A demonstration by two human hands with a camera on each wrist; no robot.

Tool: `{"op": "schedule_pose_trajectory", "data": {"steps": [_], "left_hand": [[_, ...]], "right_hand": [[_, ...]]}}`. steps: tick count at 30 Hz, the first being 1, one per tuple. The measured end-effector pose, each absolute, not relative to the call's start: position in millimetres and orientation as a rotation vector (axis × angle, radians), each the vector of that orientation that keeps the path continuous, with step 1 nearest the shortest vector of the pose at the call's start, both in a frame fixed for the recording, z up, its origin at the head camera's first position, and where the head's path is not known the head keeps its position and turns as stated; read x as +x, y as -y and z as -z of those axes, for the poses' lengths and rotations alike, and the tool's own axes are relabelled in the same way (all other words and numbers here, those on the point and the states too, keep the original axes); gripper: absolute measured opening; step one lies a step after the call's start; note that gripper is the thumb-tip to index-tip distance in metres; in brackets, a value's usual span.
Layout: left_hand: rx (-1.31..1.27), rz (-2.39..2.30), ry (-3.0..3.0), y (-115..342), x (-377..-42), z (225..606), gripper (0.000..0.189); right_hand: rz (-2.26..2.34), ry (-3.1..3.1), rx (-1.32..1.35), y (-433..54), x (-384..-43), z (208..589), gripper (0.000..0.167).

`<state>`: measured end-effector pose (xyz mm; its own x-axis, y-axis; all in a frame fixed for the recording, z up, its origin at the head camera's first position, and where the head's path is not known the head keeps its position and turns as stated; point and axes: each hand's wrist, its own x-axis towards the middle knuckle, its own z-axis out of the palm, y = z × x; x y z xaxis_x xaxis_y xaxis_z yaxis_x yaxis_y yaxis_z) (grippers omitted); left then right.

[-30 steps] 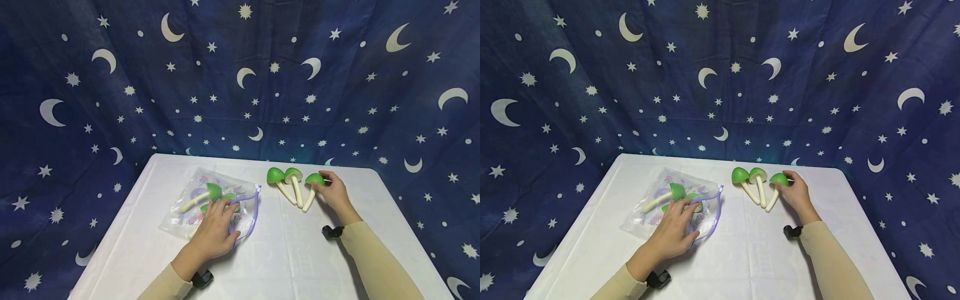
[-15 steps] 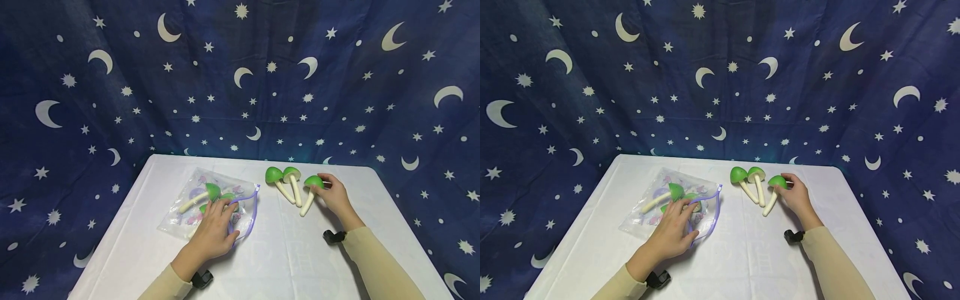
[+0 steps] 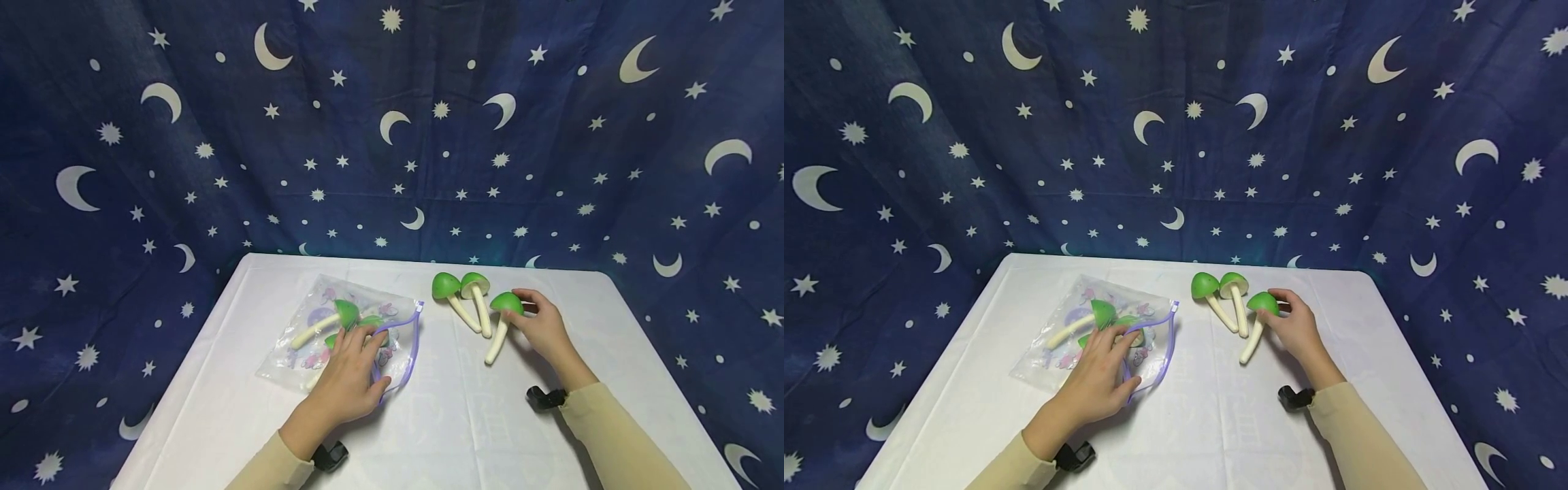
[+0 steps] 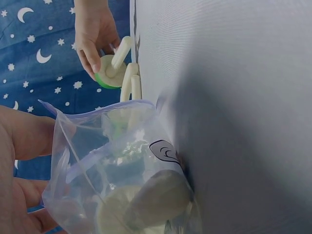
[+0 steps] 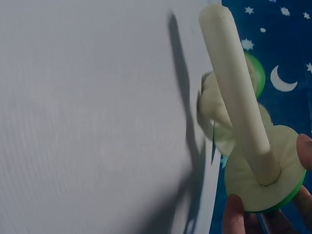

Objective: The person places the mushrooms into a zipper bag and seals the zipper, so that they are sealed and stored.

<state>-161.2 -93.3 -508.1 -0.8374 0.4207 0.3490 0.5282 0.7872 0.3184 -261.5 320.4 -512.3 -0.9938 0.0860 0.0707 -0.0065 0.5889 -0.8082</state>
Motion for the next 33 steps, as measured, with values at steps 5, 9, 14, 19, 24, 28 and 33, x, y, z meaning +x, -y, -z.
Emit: {"op": "schedule_pose_trajectory", "data": {"steps": [5, 9, 14, 19, 24, 28, 33], "left_hand": [[-0.736, 0.606, 2.720, 93.5, -160.4, 507.9, 0.081], [-0.736, 0.609, 2.718, 93.5, -160.2, 508.0, 0.081], [-0.736, 0.608, 2.716, 93.6, -159.9, 508.3, 0.081], [-0.741, 0.612, 2.705, 93.7, -160.1, 509.1, 0.081], [-0.748, 0.600, 2.691, 94.2, -160.9, 510.1, 0.080], [-0.748, 0.598, 2.689, 94.4, -160.9, 510.2, 0.080], [-0.751, 0.594, 2.690, 94.0, -160.9, 509.9, 0.080]], "right_hand": [[-1.390, 2.698, -0.029, -312.4, -254.8, 509.4, 0.062], [-1.387, 2.696, -0.010, -306.8, -250.1, 508.6, 0.062], [-1.371, 2.688, 0.004, -302.1, -246.3, 509.3, 0.061], [-1.388, 2.681, 0.021, -299.8, -241.4, 508.1, 0.061], [-1.412, 2.669, 0.037, -295.3, -235.7, 506.7, 0.060], [-1.448, 2.662, 0.052, -289.8, -231.2, 505.6, 0.061], [-1.491, 2.662, 0.069, -280.9, -224.7, 502.4, 0.061]]}}
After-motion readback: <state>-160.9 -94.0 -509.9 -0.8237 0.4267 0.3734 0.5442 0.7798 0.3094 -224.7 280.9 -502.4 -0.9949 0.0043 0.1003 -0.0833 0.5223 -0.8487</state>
